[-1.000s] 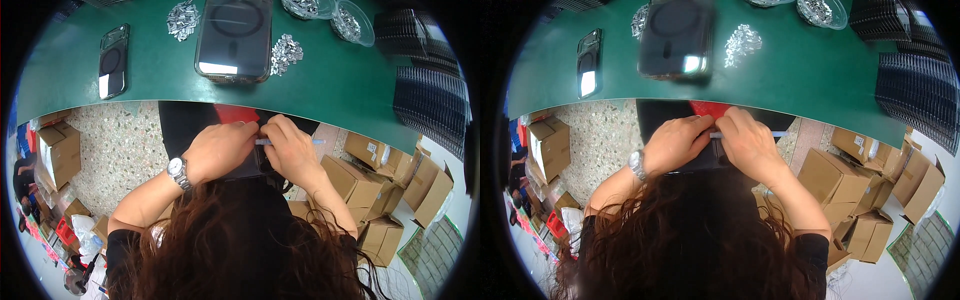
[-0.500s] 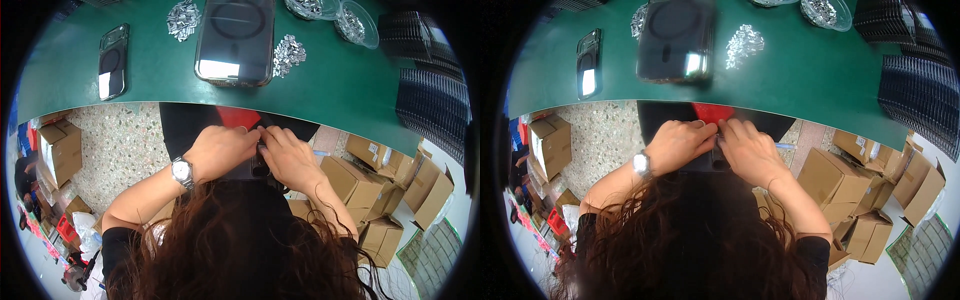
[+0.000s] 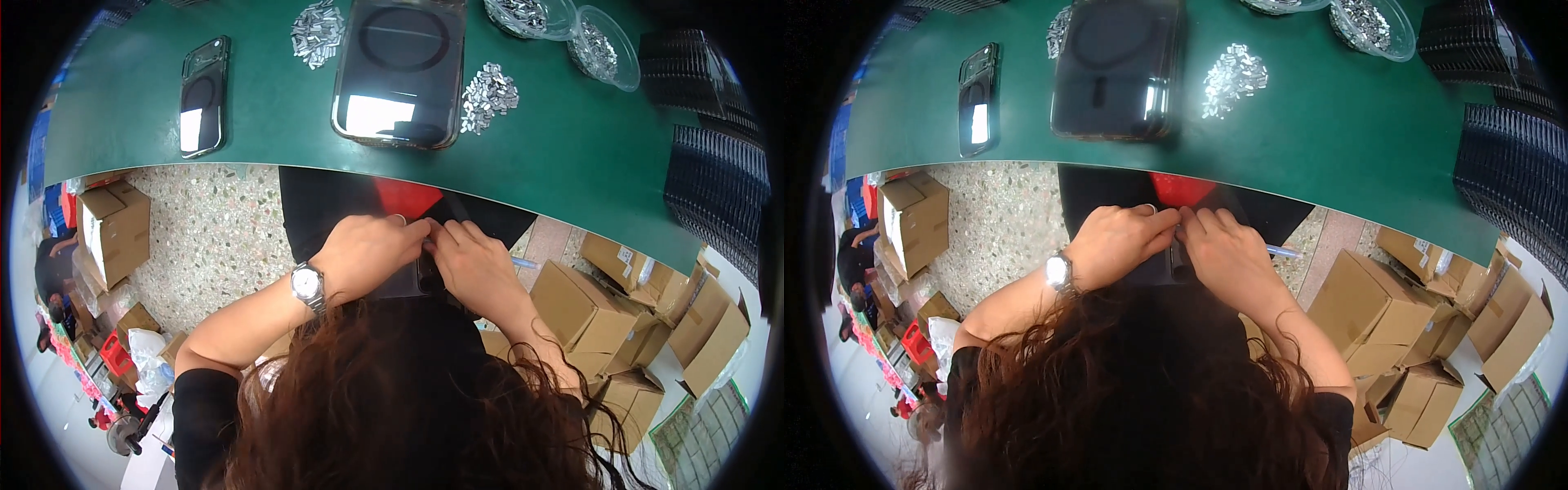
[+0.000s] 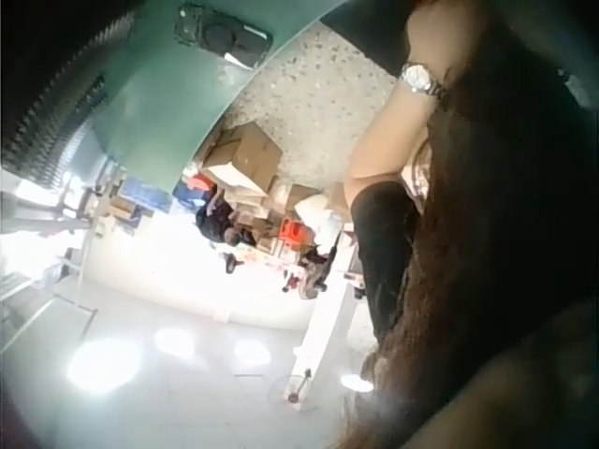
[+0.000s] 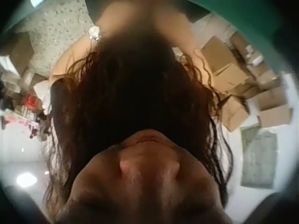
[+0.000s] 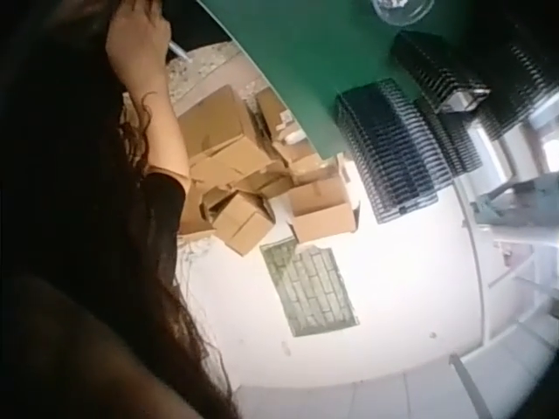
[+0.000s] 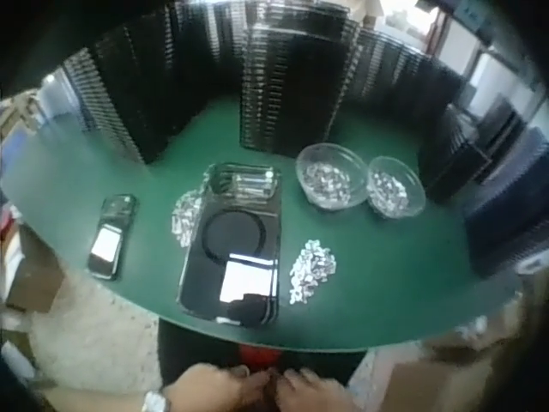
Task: Assembling magnetic rings onto phone cases at a factory workstation.
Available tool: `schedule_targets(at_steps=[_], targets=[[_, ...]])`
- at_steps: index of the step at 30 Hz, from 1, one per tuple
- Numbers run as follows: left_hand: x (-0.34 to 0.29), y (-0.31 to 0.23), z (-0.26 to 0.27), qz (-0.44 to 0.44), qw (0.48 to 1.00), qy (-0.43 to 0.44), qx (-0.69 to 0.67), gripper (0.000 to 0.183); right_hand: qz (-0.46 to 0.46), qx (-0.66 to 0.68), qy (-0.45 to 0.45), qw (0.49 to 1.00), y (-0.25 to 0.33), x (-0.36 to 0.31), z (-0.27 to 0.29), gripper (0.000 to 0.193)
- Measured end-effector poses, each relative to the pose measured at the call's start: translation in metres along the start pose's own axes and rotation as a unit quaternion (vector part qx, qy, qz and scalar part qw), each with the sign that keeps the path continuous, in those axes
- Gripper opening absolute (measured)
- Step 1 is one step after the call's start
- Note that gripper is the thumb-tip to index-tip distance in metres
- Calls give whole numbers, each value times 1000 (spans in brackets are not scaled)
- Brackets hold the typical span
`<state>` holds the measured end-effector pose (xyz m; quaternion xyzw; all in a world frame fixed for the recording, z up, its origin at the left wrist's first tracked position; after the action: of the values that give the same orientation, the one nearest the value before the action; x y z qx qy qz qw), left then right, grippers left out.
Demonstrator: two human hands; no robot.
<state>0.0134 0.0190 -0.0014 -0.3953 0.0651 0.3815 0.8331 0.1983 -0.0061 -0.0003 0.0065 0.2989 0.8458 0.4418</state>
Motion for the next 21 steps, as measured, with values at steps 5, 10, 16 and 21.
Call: schedule_targets(at_steps=[5,10,16,21], targets=[[3,-3,-3,-5,1000,5,-6,19,-42,-40,55,997,1,-8,-2,34],[5,-4,-4,4,1000,23,-10,20,-29,-69,44,996,0,-12,-3,45],[8,7,-1,-22,998,31,-58,23,-18,8,27,999,-2,0,-11,16],[1,3,13,0,1000,25,-17,28,16,26,31,999,-3,7,11,12]])
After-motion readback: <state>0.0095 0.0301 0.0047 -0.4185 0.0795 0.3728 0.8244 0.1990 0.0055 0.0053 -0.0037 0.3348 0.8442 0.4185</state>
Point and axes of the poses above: each hand's wrist, its own x-axis towards the middle knuckle, its own z-axis out of the back of the hand, y = z × x, the point moved 2 cm from there along x, towards the middle knuckle, and after that the axes turned 12 degrees about y, right-handed, at the moved point
